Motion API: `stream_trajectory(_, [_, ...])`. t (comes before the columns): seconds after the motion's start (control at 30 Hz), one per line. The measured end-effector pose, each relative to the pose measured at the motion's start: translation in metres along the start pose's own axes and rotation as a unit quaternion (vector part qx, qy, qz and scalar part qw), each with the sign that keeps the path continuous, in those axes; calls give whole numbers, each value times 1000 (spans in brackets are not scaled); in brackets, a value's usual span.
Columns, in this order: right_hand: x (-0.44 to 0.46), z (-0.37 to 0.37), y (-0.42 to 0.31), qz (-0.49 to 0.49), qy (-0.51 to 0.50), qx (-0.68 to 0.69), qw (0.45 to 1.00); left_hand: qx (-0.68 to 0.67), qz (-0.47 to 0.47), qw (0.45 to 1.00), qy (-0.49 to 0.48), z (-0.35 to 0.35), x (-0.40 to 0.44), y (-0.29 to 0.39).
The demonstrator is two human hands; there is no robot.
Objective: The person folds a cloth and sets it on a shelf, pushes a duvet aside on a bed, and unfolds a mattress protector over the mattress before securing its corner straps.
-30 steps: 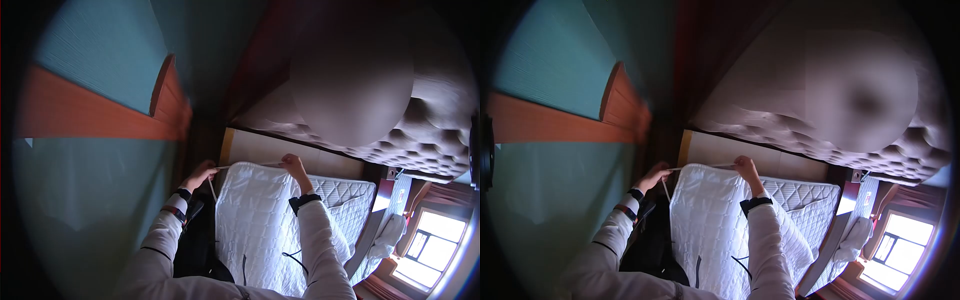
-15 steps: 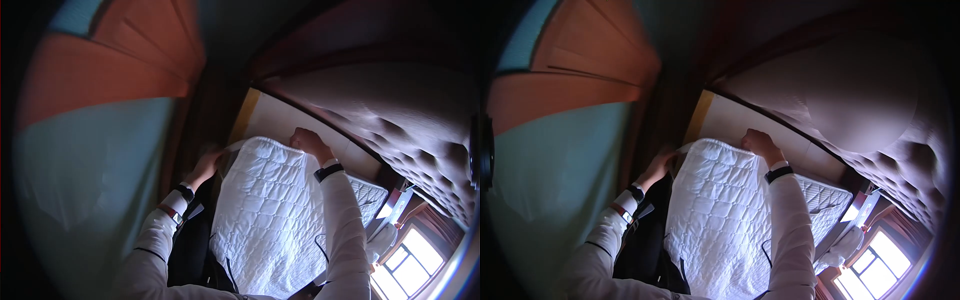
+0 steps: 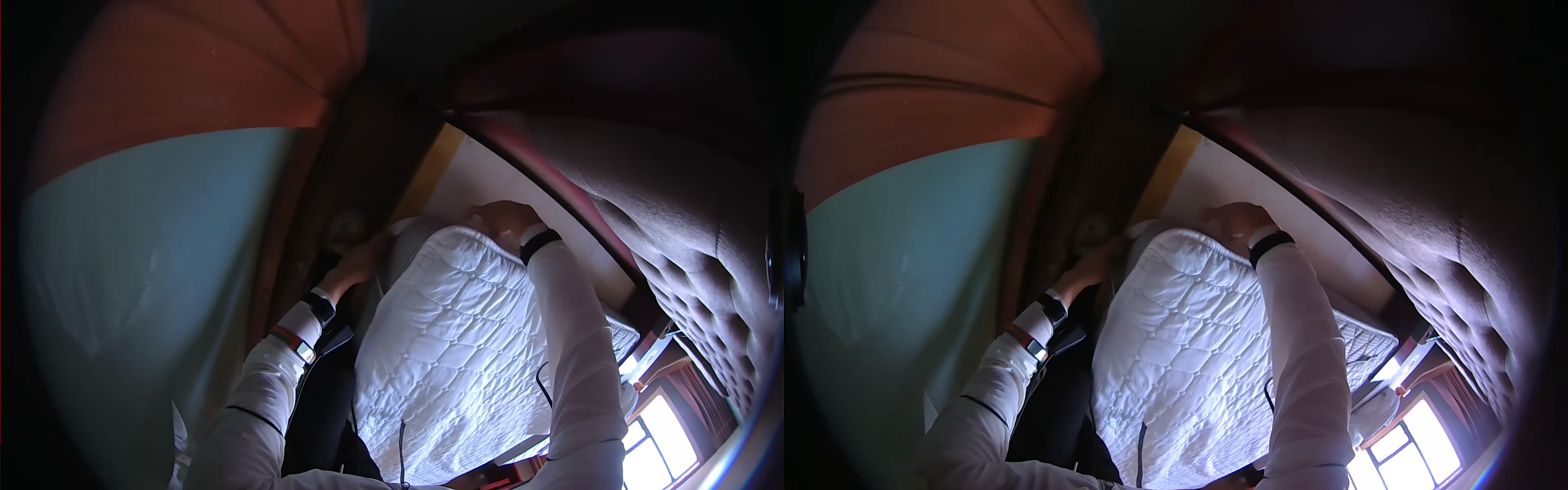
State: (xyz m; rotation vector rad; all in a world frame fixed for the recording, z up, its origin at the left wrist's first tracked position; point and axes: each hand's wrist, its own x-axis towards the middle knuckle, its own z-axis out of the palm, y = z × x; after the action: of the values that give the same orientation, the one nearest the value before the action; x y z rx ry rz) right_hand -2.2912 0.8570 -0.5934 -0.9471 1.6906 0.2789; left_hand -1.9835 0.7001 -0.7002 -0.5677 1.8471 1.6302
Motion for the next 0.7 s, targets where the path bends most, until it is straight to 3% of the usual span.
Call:
stream_trajectory(0.13, [37, 7, 8, -17, -29, 130, 991, -46, -21, 999, -6, -5, -7, 4])
stream_trajectory(0.33, [69, -4, 17, 5, -171, 261, 950, -71, 21, 997, 8, -5, -5, 3])
stream_trajectory(0.43, [65, -20, -7, 19, -223, 108, 969, -69, 31, 997, 22, 0, -4, 0])
stream_trajectory(0.53, [68, -19, -2, -21, -143, 57, 988, -79, 87, 991, 59, 3, 0, 2])
stream_trajectory(0.63, [83, 1, 8, -78, 68, -174, 979, -68, 49, 995, 51, 3, 5, 3])
stream_trajectory(0.7, [87, 4, 17, -87, 103, -170, 976, -33, 10, 998, 44, 0, 6, 6])
